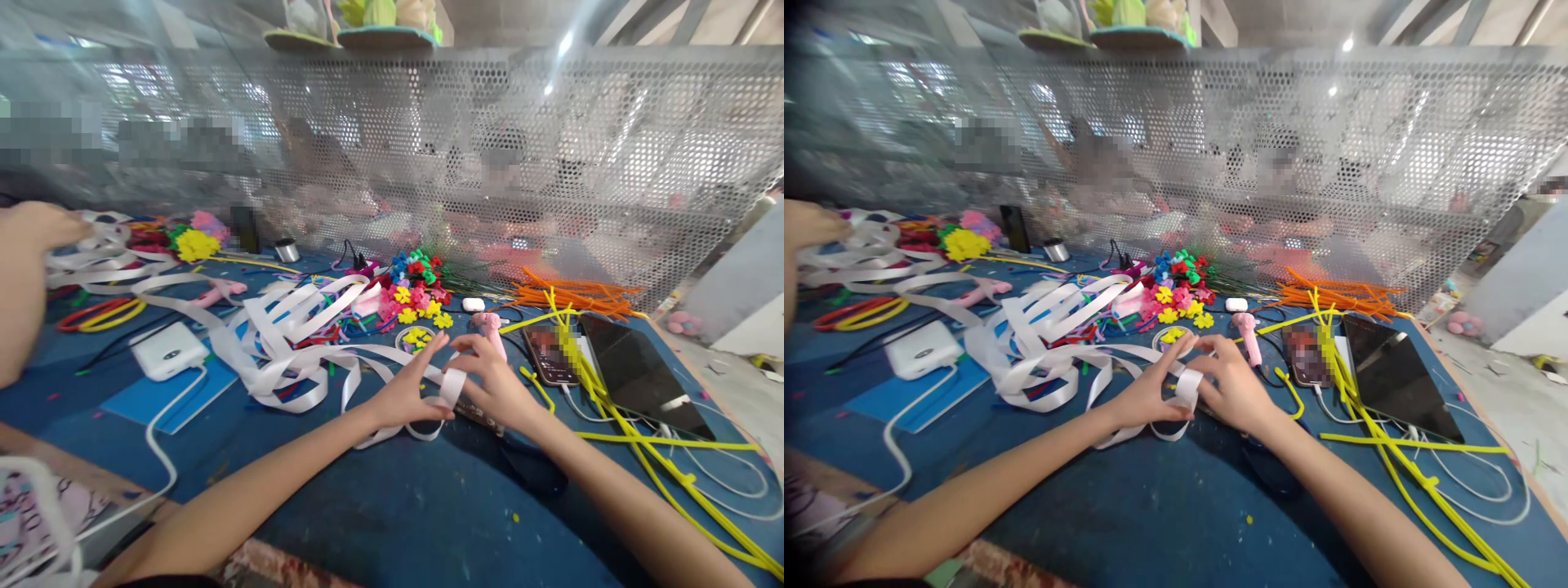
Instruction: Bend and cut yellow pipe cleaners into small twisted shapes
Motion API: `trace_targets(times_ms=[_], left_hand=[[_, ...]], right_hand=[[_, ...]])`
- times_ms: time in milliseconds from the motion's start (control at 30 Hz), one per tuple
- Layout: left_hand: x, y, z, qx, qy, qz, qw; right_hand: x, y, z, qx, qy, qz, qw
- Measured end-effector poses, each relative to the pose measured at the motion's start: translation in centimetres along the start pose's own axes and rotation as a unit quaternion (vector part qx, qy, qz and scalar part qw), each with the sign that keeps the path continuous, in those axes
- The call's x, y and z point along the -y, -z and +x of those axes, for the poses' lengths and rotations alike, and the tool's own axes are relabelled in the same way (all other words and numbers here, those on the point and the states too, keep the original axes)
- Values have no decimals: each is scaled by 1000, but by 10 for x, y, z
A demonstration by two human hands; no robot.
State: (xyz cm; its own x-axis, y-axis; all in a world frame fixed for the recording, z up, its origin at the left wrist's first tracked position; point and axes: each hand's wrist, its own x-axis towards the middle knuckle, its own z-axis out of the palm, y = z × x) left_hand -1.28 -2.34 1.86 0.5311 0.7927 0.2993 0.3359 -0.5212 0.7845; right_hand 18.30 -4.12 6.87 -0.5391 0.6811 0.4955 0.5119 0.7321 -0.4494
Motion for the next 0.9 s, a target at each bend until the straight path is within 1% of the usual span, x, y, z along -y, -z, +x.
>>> trace_targets(times_ms=[67,133,200,233,267,300,367,400,433,467,533,567,633,700,733,767,800,833,867,900], left_hand=[[1,-5,-2,50,8,-45,998],[2,-10,-5,100,22,-65,993],[2,-14,-6,142,49,-59,987],[2,-15,-7,160,61,-58,984],[1,-16,-7,175,66,-56,981],[0,-15,-6,183,66,-52,979],[-2,-12,-4,177,59,-46,981],[-2,-10,-3,168,57,-41,983],[-2,-7,-1,156,58,-31,986],[0,-5,1,143,62,-22,987],[5,0,5,119,70,-16,990],[8,2,6,104,73,-17,992],[14,8,10,69,76,-20,994],[22,13,13,41,78,-10,996],[25,16,14,31,79,-4,996],[29,18,15,23,81,1,996],[32,19,15,17,83,3,996],[35,20,16,12,85,4,996],[37,20,16,8,86,4,996],[39,19,16,6,87,5,996]], right_hand=[[9,-11,-4,9,9,4,1000],[15,-17,-6,19,12,29,999],[17,-20,-7,31,0,100,994],[17,-21,-7,40,-18,159,986],[16,-21,-6,47,-44,230,971],[15,-21,-4,47,-77,307,947],[12,-18,0,25,-148,442,884],[10,-14,2,3,-177,485,856],[9,-8,4,-17,-199,508,838],[8,2,6,-38,-216,509,833],[6,29,7,-90,-240,457,852],[5,45,6,-126,-250,417,865],[2,81,0,-212,-269,325,881],[-4,117,-10,-281,-256,252,890],[-9,133,-16,-319,-238,227,889],[-14,146,-22,-344,-221,219,886],[-20,158,-26,-379,-204,224,874],[-27,165,-29,-417,-186,246,855],[-32,168,-31,-449,-172,280,831],[-37,167,-30,-479,-160,303,808]])
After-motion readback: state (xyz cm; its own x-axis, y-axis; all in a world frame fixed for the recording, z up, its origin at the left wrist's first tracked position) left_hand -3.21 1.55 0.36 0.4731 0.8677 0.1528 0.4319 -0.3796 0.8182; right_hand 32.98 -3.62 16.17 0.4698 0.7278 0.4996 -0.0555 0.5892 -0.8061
